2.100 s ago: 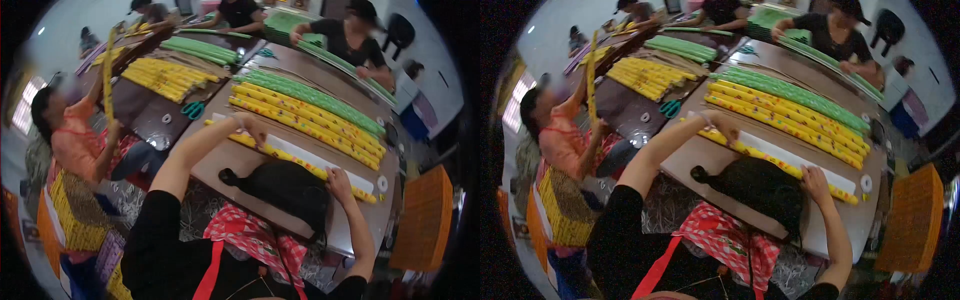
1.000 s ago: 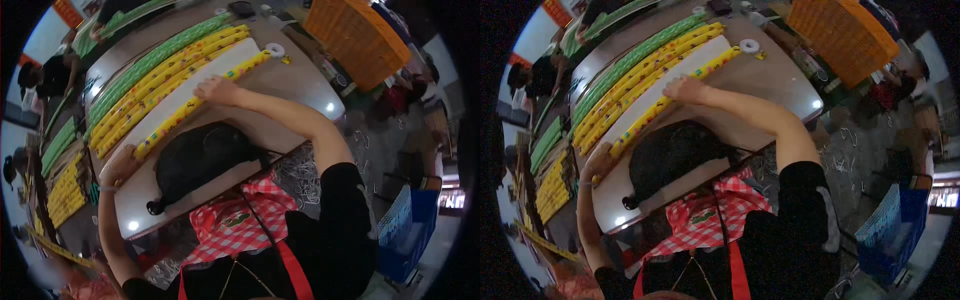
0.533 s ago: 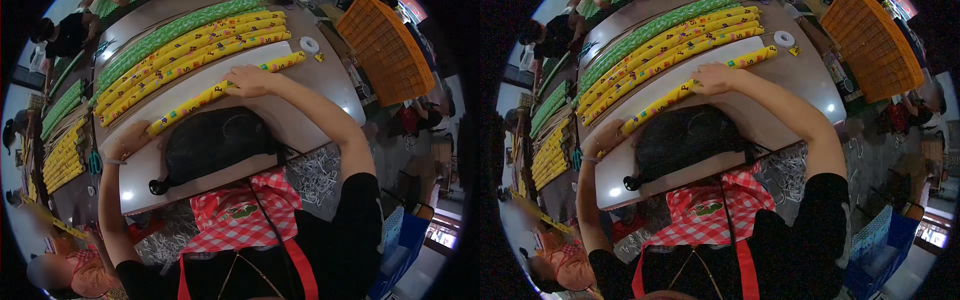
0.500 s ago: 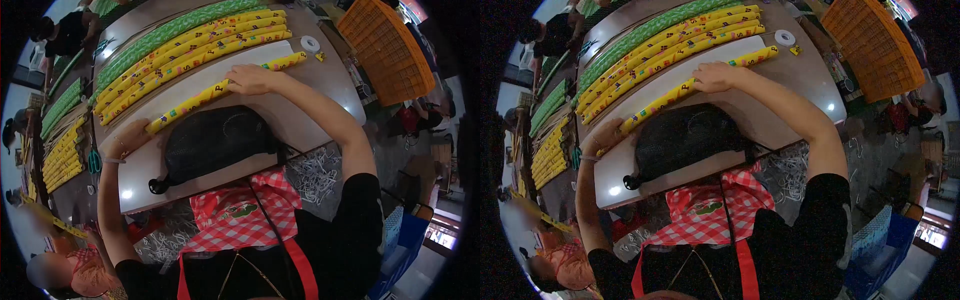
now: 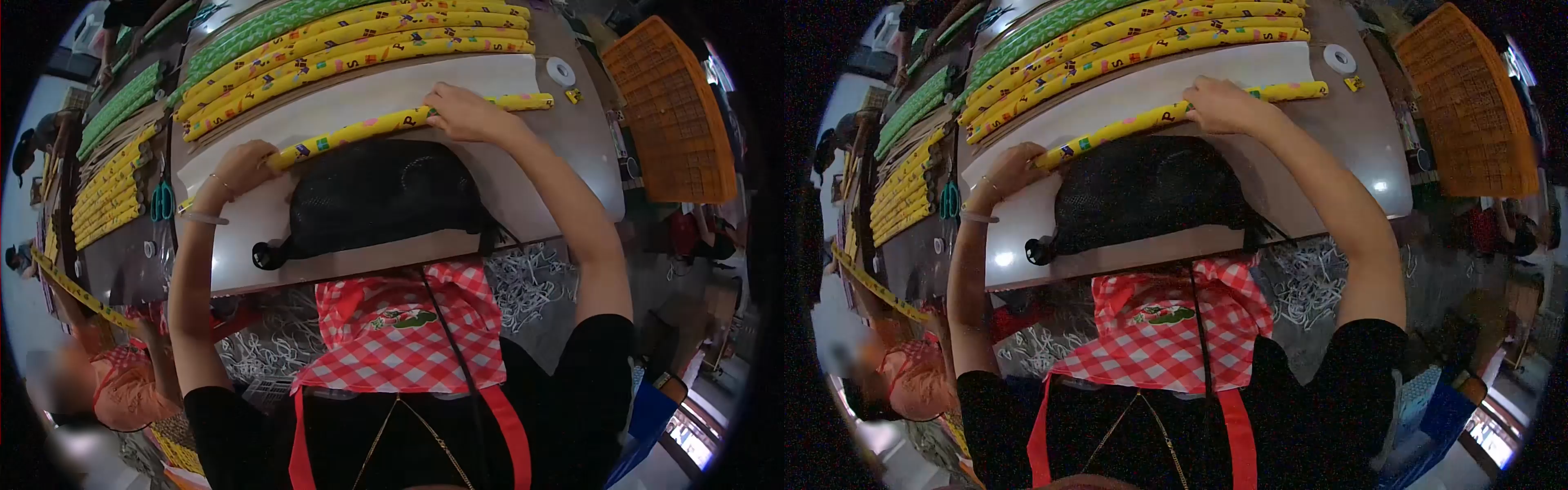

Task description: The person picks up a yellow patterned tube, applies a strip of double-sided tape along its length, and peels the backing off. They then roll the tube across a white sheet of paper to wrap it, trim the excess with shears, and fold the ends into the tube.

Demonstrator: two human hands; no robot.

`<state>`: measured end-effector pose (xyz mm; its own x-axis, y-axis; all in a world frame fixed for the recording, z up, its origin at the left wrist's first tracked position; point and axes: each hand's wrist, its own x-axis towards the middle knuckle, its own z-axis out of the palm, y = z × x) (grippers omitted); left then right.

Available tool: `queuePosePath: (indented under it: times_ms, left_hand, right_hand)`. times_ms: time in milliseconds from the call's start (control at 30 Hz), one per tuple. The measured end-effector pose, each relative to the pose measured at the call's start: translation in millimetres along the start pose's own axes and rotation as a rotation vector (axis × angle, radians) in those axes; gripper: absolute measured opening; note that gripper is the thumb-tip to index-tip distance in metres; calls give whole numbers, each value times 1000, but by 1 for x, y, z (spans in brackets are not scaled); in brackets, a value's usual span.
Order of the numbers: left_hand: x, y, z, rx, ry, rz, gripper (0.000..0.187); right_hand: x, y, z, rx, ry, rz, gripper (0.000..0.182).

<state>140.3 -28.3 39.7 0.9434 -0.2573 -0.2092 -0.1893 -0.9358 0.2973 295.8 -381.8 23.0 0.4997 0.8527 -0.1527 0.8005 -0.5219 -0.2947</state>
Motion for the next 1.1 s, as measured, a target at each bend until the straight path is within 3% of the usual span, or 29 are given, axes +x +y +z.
queuePosePath:
  times_ms: [400,567,633,700,800,933,1100]
  left_hand:
    - [-14,5,23,3,241,-24,32]
    - [-16,-3,36,-39,283,-18,44]
    - [-15,4,30,-74,279,-53,44]
    - [-16,11,27,-111,270,-80,44]
    - [-17,15,29,-227,348,-199,34]
    - [-16,5,34,-108,338,-76,32]
    - [-18,14,28,-99,333,-110,28]
  right_hand:
    - [-18,-9,16,68,170,21,26]
    - [-24,-9,24,83,192,55,29]
    - [-26,-8,28,139,366,23,29]
    - [-26,-3,33,180,405,1,30]
    - [-27,3,38,186,452,-29,29]
    - [-26,4,38,178,505,-66,24]
    - [-26,5,41,140,538,-104,22]
